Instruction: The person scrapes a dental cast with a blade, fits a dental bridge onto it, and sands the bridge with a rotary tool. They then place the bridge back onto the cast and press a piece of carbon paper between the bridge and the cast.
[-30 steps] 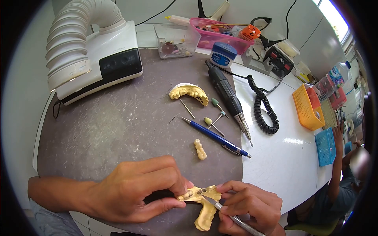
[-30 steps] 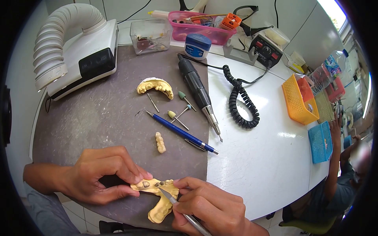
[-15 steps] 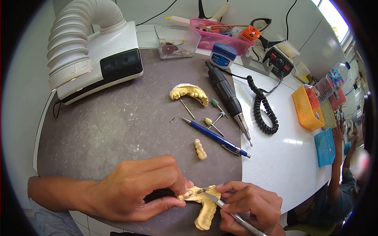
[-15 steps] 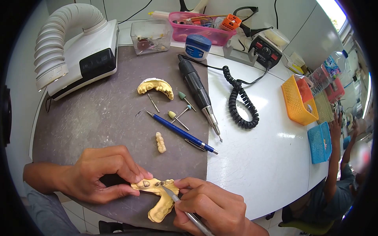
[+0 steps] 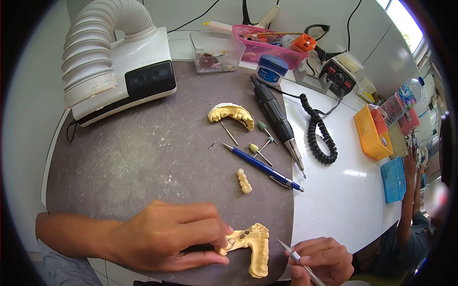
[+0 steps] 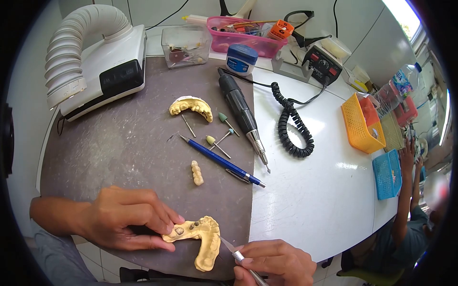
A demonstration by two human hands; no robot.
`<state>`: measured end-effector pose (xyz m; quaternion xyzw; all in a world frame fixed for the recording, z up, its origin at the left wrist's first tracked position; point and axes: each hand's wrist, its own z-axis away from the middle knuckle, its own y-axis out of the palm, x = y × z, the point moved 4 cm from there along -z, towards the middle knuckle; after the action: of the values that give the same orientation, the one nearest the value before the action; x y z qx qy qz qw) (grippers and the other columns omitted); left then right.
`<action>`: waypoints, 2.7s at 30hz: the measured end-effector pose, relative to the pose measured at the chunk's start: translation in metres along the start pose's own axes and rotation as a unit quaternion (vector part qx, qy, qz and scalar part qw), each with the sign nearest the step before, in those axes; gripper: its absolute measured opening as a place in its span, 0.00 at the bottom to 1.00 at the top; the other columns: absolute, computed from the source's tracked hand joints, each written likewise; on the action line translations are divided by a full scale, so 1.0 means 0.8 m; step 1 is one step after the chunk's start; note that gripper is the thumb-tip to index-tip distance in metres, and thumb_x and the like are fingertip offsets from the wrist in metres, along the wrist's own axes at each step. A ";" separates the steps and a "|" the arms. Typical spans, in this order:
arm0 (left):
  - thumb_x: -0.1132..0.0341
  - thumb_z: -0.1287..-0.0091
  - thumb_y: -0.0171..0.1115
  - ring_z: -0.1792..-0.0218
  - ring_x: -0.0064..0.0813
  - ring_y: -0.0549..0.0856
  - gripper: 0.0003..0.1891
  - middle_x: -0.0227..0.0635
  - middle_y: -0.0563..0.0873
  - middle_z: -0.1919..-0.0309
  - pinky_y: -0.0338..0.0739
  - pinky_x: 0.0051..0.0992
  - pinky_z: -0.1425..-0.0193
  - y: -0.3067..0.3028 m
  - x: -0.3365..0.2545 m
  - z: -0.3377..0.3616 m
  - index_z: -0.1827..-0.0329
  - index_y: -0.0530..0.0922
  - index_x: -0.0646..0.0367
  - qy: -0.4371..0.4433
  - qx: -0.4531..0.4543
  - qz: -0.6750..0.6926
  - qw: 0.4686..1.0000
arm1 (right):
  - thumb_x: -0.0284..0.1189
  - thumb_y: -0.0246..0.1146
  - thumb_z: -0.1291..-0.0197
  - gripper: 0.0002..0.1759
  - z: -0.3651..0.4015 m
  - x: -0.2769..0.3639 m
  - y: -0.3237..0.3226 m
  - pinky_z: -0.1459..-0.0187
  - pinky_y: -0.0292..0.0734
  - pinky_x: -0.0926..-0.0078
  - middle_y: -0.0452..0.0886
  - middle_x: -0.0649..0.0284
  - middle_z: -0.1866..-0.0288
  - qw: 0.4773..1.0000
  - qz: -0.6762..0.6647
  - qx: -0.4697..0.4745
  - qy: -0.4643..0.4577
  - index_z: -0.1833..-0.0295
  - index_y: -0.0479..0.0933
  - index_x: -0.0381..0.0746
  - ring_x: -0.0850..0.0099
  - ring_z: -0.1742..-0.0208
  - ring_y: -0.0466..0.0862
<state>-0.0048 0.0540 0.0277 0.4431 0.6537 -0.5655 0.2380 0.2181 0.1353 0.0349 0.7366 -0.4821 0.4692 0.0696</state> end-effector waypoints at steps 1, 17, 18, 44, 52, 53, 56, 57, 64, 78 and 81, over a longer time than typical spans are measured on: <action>0.70 0.44 0.80 0.59 0.34 0.92 0.12 0.39 0.88 0.65 0.89 0.24 0.59 0.002 -0.003 0.002 0.66 0.82 0.62 0.027 0.002 -0.027 0.999 | 0.21 0.72 0.42 0.09 0.005 0.001 -0.002 0.63 0.86 0.65 0.84 0.49 0.68 1.000 -0.008 -0.014 0.024 0.61 0.78 0.30 0.62 0.66 0.87; 0.62 0.51 0.84 0.42 0.38 0.82 0.49 0.48 0.76 0.31 0.75 0.34 0.40 0.031 -0.017 -0.020 0.24 0.68 0.61 0.047 0.100 -0.048 0.993 | 0.17 0.73 0.50 0.09 0.037 0.015 0.014 0.71 0.85 0.71 0.86 0.52 0.72 0.999 -0.043 0.007 0.001 0.64 0.79 0.30 0.61 0.70 0.90; 0.62 0.51 0.84 0.42 0.38 0.82 0.49 0.48 0.76 0.31 0.75 0.34 0.40 0.031 -0.014 -0.020 0.24 0.68 0.61 0.045 0.101 -0.051 0.993 | 0.18 0.74 0.50 0.10 0.040 0.016 0.016 0.71 0.85 0.72 0.86 0.53 0.71 0.999 -0.036 0.005 0.022 0.64 0.79 0.31 0.61 0.70 0.90; 0.63 0.48 0.84 0.39 0.41 0.83 0.46 0.45 0.81 0.36 0.79 0.34 0.36 0.022 -0.002 -0.016 0.26 0.68 0.65 0.036 0.051 0.032 0.998 | 0.19 0.77 0.48 0.11 0.027 0.016 0.031 0.71 0.84 0.73 0.85 0.53 0.74 0.998 0.046 -0.004 0.039 0.66 0.80 0.29 0.64 0.73 0.89; 0.62 0.48 0.84 0.39 0.40 0.84 0.46 0.44 0.81 0.35 0.79 0.34 0.35 0.022 -0.002 -0.016 0.27 0.68 0.65 0.039 0.051 0.021 0.998 | 0.18 0.77 0.49 0.11 0.028 0.016 0.031 0.72 0.85 0.71 0.85 0.54 0.74 0.999 0.048 0.006 0.020 0.66 0.79 0.29 0.63 0.72 0.89; 0.62 0.48 0.84 0.39 0.39 0.84 0.46 0.44 0.81 0.36 0.79 0.33 0.36 0.022 -0.002 -0.016 0.27 0.68 0.65 0.038 0.050 0.018 0.998 | 0.18 0.77 0.49 0.11 0.027 0.016 0.031 0.72 0.85 0.70 0.85 0.54 0.74 0.999 0.043 0.014 0.018 0.66 0.79 0.30 0.63 0.72 0.89; 0.62 0.48 0.84 0.40 0.37 0.85 0.46 0.43 0.82 0.37 0.80 0.32 0.37 0.023 -0.003 -0.017 0.27 0.68 0.65 0.020 0.051 0.020 0.998 | 0.18 0.77 0.48 0.12 0.029 0.016 0.029 0.71 0.85 0.71 0.85 0.54 0.73 0.999 0.029 -0.006 0.022 0.65 0.78 0.31 0.64 0.72 0.89; 0.62 0.48 0.84 0.40 0.37 0.85 0.46 0.43 0.82 0.37 0.80 0.32 0.37 0.023 -0.003 -0.017 0.27 0.68 0.65 0.020 0.050 0.021 0.998 | 0.18 0.77 0.48 0.12 0.031 0.015 0.028 0.71 0.85 0.71 0.85 0.54 0.73 0.999 0.030 -0.005 0.021 0.65 0.78 0.31 0.64 0.72 0.89; 0.60 0.49 0.85 0.43 0.31 0.86 0.48 0.42 0.83 0.38 0.84 0.27 0.42 0.027 0.000 -0.017 0.27 0.67 0.66 -0.007 0.030 0.030 0.999 | 0.20 0.77 0.47 0.15 0.030 0.016 0.024 0.73 0.82 0.75 0.85 0.54 0.70 0.994 0.097 0.039 -0.004 0.59 0.77 0.34 0.67 0.72 0.87; 0.60 0.48 0.84 0.43 0.32 0.86 0.48 0.44 0.83 0.37 0.85 0.28 0.40 0.027 0.001 -0.016 0.27 0.66 0.67 -0.005 0.031 0.038 0.999 | 0.21 0.78 0.46 0.15 0.029 0.013 0.028 0.73 0.82 0.75 0.86 0.53 0.70 0.991 0.125 0.039 -0.017 0.60 0.77 0.35 0.67 0.72 0.88; 0.60 0.48 0.84 0.44 0.31 0.86 0.48 0.44 0.83 0.37 0.85 0.28 0.40 0.027 0.001 -0.016 0.27 0.66 0.67 -0.004 0.030 0.038 0.999 | 0.22 0.78 0.46 0.14 0.029 0.013 0.028 0.73 0.82 0.75 0.86 0.53 0.69 0.991 0.128 0.043 -0.018 0.60 0.78 0.34 0.67 0.72 0.88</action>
<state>0.0158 0.0659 0.0185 0.4725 0.6179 -0.5771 0.2487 0.2164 0.1040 0.0219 0.6791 -0.5533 0.4814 -0.0314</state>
